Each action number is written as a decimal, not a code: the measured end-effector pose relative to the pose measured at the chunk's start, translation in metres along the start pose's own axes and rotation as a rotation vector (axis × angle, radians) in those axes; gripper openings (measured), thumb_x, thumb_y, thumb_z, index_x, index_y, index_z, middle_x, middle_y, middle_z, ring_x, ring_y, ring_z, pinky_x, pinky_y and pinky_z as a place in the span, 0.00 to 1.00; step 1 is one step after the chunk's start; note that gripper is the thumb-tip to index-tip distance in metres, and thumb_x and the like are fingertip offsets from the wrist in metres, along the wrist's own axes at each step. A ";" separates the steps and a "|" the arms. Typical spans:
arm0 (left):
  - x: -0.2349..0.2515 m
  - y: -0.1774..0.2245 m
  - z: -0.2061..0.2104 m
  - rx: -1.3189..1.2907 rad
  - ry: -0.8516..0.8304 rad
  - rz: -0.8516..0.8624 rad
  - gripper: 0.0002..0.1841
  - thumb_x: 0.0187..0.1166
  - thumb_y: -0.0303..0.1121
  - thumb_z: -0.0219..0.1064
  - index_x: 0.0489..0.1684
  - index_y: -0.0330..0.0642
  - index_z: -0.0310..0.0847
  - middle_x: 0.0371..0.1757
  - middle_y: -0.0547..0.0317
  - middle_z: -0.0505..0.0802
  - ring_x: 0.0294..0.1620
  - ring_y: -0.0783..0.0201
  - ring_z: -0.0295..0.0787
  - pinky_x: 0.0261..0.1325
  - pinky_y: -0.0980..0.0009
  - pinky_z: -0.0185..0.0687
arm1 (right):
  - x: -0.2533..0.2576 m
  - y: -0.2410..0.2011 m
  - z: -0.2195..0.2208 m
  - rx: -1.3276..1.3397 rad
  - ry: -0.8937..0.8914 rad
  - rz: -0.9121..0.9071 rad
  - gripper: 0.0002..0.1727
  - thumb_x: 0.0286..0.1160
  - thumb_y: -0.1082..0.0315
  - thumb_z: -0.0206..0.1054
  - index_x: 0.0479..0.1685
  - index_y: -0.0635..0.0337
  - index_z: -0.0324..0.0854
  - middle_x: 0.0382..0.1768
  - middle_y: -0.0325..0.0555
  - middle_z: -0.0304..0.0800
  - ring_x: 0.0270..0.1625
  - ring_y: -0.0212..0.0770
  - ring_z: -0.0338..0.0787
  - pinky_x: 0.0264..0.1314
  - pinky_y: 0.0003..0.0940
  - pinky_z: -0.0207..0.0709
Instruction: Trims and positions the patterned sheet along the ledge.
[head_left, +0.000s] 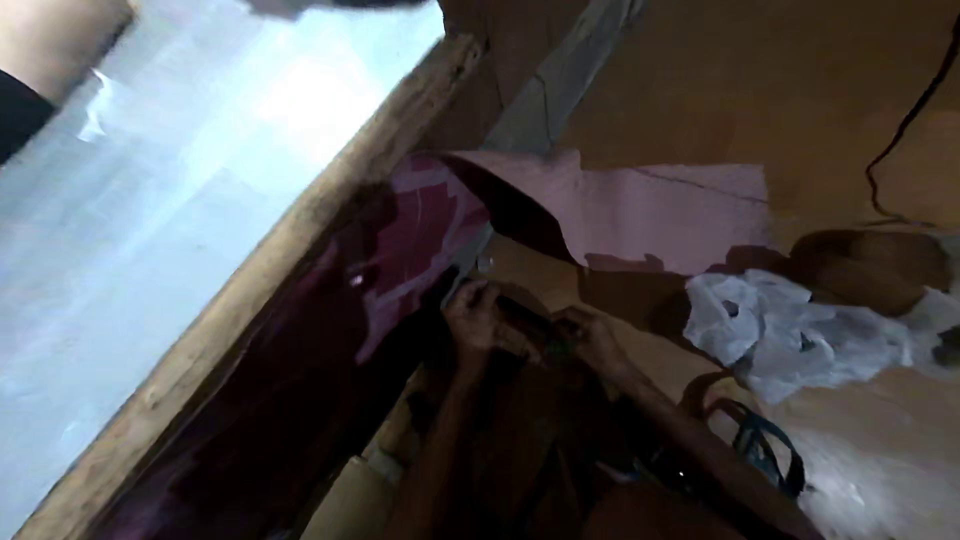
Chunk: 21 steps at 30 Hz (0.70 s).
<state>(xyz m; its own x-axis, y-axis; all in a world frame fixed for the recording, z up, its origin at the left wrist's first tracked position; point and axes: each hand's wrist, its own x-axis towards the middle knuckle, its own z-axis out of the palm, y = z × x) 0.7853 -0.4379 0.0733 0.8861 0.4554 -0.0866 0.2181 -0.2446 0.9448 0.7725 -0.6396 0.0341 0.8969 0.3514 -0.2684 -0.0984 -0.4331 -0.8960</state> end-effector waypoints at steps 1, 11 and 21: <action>0.009 -0.002 0.000 0.000 -0.036 -0.031 0.09 0.74 0.23 0.74 0.48 0.29 0.88 0.44 0.50 0.95 0.44 0.66 0.92 0.52 0.68 0.88 | -0.001 0.005 -0.011 -0.080 0.001 0.030 0.16 0.86 0.68 0.60 0.61 0.69 0.86 0.56 0.60 0.91 0.56 0.48 0.91 0.64 0.41 0.83; 0.077 -0.041 0.030 0.036 -0.265 0.047 0.09 0.77 0.27 0.74 0.48 0.32 0.91 0.46 0.50 0.96 0.48 0.66 0.93 0.56 0.67 0.89 | 0.008 0.048 0.006 -0.640 -0.354 -0.166 0.17 0.83 0.67 0.63 0.65 0.64 0.85 0.67 0.67 0.84 0.71 0.69 0.82 0.70 0.63 0.75; 0.127 -0.034 0.054 -0.094 -0.262 -0.023 0.12 0.82 0.27 0.68 0.57 0.30 0.88 0.54 0.43 0.94 0.52 0.57 0.94 0.62 0.59 0.89 | 0.055 0.010 -0.005 -0.290 -0.373 0.021 0.20 0.85 0.65 0.62 0.67 0.71 0.81 0.59 0.64 0.88 0.59 0.54 0.90 0.68 0.48 0.80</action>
<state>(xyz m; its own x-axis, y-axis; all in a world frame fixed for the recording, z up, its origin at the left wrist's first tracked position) 0.9119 -0.4177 0.0129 0.9595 0.2202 -0.1756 0.2114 -0.1507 0.9657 0.8227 -0.6286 0.0121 0.6749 0.5913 -0.4415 0.0572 -0.6384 -0.7676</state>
